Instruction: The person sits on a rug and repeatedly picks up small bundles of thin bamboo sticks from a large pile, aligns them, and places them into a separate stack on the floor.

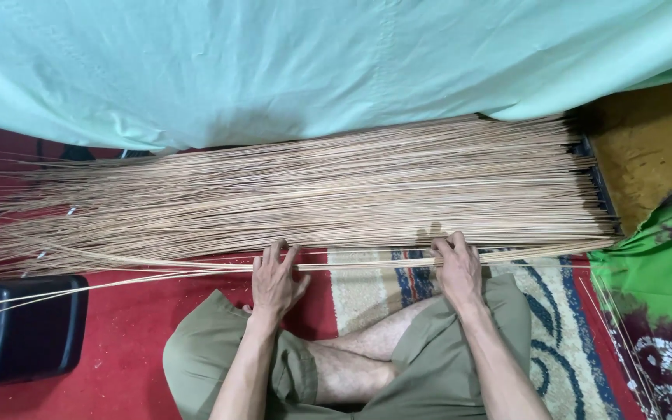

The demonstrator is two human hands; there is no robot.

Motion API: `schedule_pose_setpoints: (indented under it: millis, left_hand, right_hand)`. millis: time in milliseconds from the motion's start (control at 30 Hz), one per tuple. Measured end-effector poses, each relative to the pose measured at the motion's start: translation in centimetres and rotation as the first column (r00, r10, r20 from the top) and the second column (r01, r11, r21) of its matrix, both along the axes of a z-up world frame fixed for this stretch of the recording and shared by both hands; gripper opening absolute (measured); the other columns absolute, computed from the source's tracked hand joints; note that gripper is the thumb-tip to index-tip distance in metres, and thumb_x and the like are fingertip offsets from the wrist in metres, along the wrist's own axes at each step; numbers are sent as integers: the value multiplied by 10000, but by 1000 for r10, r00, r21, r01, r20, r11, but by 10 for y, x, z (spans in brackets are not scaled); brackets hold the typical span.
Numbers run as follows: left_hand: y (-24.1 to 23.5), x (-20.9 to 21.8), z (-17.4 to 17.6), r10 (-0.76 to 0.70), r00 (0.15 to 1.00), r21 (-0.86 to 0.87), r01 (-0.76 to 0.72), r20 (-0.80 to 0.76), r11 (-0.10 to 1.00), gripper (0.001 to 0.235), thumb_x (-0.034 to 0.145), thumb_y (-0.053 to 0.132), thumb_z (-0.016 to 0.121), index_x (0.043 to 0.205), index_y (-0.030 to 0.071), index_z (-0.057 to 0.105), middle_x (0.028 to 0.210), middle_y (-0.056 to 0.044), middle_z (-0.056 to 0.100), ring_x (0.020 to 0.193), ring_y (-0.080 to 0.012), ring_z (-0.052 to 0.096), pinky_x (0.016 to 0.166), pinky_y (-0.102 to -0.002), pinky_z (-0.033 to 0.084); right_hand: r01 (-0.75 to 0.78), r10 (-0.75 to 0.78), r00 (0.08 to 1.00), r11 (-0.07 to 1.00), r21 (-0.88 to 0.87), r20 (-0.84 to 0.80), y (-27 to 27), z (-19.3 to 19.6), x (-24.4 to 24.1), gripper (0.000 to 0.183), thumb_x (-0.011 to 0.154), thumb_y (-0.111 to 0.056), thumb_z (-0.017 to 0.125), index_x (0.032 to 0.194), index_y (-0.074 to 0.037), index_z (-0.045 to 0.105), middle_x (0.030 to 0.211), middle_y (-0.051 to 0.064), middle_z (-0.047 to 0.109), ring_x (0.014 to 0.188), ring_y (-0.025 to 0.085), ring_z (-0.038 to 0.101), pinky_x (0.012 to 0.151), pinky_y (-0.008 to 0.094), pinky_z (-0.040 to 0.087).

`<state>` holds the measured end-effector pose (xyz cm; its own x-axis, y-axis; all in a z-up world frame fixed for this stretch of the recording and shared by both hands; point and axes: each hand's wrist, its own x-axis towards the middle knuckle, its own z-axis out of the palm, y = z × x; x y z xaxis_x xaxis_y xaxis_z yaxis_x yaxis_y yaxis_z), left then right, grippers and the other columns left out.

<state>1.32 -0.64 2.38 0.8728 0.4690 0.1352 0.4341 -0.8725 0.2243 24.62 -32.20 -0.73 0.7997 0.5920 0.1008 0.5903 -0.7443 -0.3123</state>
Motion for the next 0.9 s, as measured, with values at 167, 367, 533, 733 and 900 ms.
schedule_pose_setpoints:
  millis: [167, 367, 533, 733, 900]
  left_hand:
    - [5, 2, -16, -12, 997, 46, 9, 77, 999, 250, 708, 350, 785, 875, 193, 686, 1037, -12, 606, 964, -259, 556, 733, -384, 416]
    - [9, 4, -32, -36, 982, 122, 13, 188, 992, 310, 851, 397, 733, 687, 189, 571, 771, 5, 593, 834, -212, 602, 830, -371, 455]
    - [10, 5, -39, -85, 964, 254, 19, 252, 967, 305, 882, 371, 701, 675, 211, 543, 623, 12, 514, 649, -200, 578, 649, -361, 427]
    - [-7, 11, 14, -225, 861, 508, -44, 457, 861, 307, 880, 195, 714, 637, 182, 528, 633, -28, 432, 610, -224, 490, 706, -360, 449]
    - [-6, 14, 10, -193, 874, 460, -39, 446, 887, 271, 886, 186, 720, 673, 167, 553, 652, -18, 471, 646, -216, 529, 725, -354, 456]
  right_hand:
    - [-84, 81, 995, 996, 44, 54, -5, 6, -1, 275, 820, -160, 746, 1055, -266, 649, 1103, -31, 505, 1119, 273, 582, 888, 429, 500]
    - [-107, 117, 987, 990, -88, 108, 0, 15, 1, 517, 687, -80, 723, 1132, -312, 598, 1007, -82, 636, 1164, 176, 583, 1106, 421, 369]
    - [-93, 99, 993, 992, -91, 68, 6, 5, 9, 419, 707, -117, 737, 1074, -275, 611, 955, -67, 660, 1045, 166, 651, 988, 366, 463]
    - [-9, 18, 998, 986, -165, 57, 19, 4, 19, 404, 654, -203, 853, 1029, -251, 710, 959, -24, 647, 988, 205, 671, 899, 385, 466]
    - [-12, 27, 994, 991, -130, 110, 24, -8, 24, 165, 778, -172, 752, 921, -252, 746, 859, -42, 636, 922, 183, 667, 867, 356, 450]
